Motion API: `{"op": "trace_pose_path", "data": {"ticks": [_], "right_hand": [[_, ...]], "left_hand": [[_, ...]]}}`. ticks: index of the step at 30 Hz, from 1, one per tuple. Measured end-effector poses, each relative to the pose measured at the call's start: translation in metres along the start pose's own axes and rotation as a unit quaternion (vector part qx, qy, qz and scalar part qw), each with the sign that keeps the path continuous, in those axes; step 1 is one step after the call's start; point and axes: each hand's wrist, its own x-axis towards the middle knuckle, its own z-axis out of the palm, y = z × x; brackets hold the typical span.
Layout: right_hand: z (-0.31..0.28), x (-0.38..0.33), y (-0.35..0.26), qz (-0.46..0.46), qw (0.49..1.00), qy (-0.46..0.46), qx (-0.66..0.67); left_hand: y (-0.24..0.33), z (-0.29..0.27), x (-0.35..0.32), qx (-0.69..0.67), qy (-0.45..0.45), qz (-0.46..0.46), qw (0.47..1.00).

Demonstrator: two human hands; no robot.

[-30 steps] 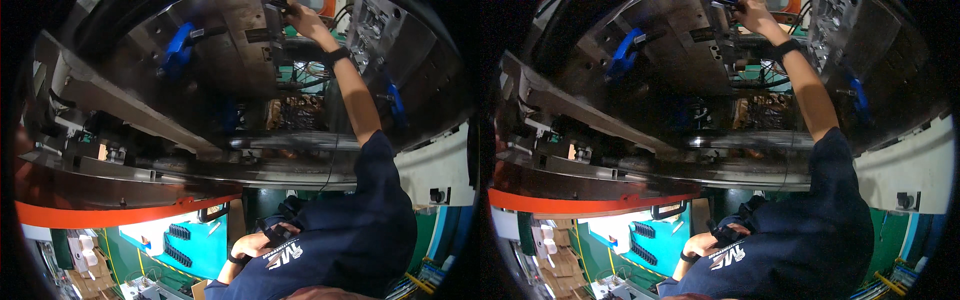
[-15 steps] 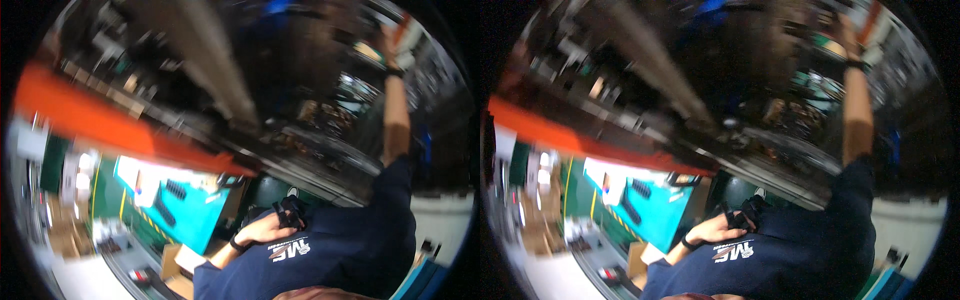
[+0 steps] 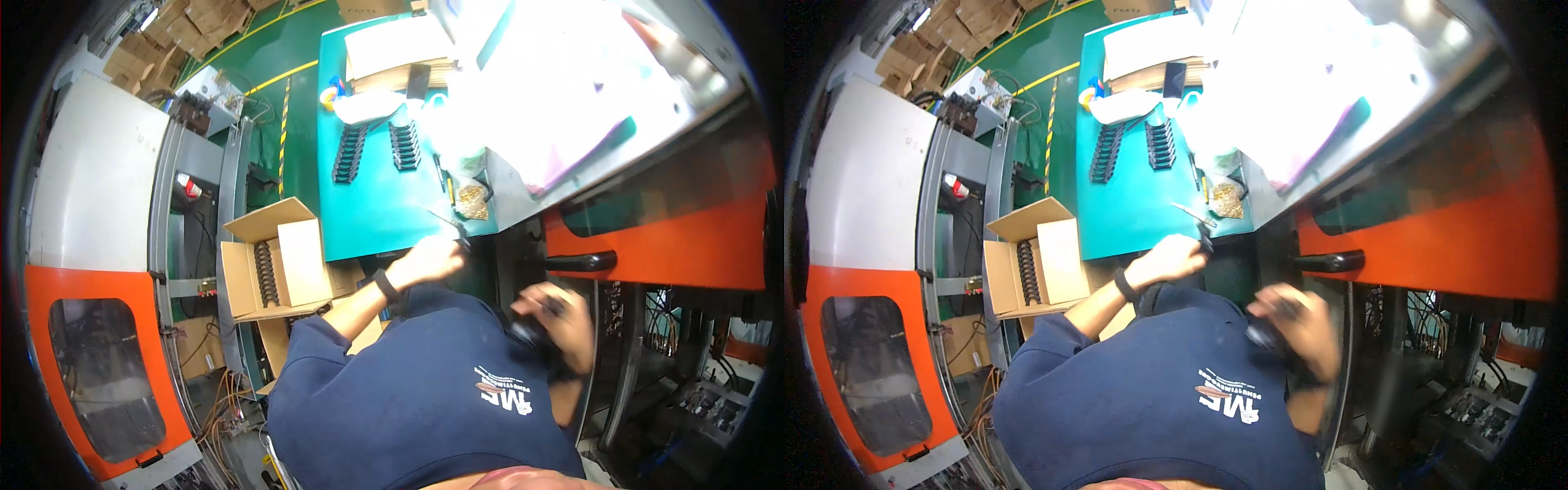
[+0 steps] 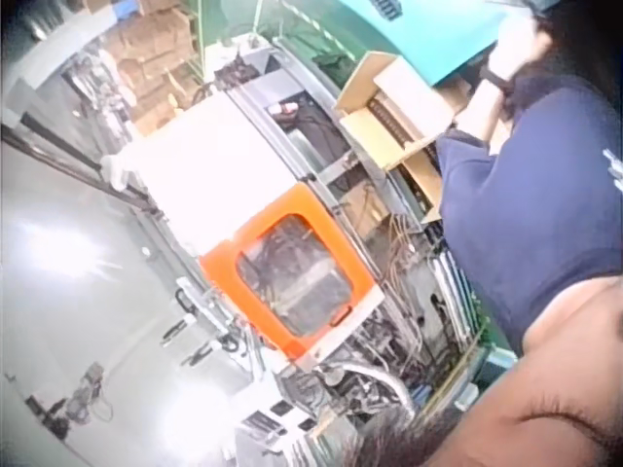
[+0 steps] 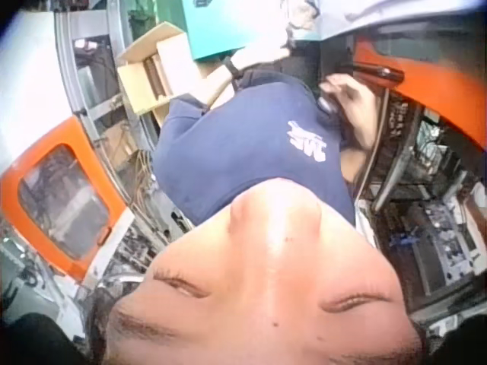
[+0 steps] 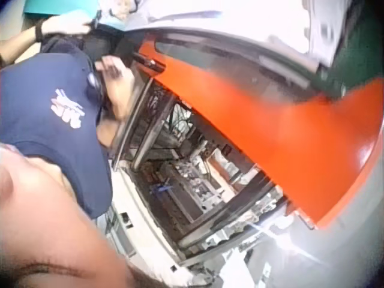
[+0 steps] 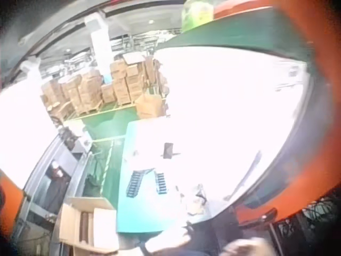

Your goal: Deburring and inspecting injection-molded plastic parts at a manufacturing workstation.

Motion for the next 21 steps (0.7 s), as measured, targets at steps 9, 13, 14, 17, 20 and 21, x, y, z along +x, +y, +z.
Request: {"op": "trace_pose_path", "data": {"ticks": [9, 13, 14, 17, 20, 21], "right_hand": [[0.221, 0.254, 0.277, 0.295, 0.955, -0.01, -0.037], [0.257, 0.301, 0.29, 0.376, 0.921, 0.043, -0.092], [0.261, 0.311, 0.292, 0.39, 0.913, 0.059, -0.1], [0.268, 0.331, 0.287, 0.414, 0.903, 0.065, -0.096], [0.257, 0.322, 0.272, 0.411, 0.903, 0.046, -0.116], [0.253, 0.315, 0.269, 0.393, 0.908, 0.045, -0.136]], "left_hand": [[-0.324, 0.013, -0.048, 0.307, 0.14, -0.263, 0.904], [-0.323, -0.011, -0.055, 0.305, 0.164, -0.238, 0.908], [-0.309, -0.018, -0.05, 0.317, 0.197, -0.234, 0.898], [-0.274, -0.024, -0.038, 0.249, 0.258, -0.207, 0.91], [-0.226, -0.017, 0.004, 0.041, 0.241, -0.124, 0.962], [-0.211, -0.01, 0.026, -0.068, 0.22, -0.088, 0.969]]}}
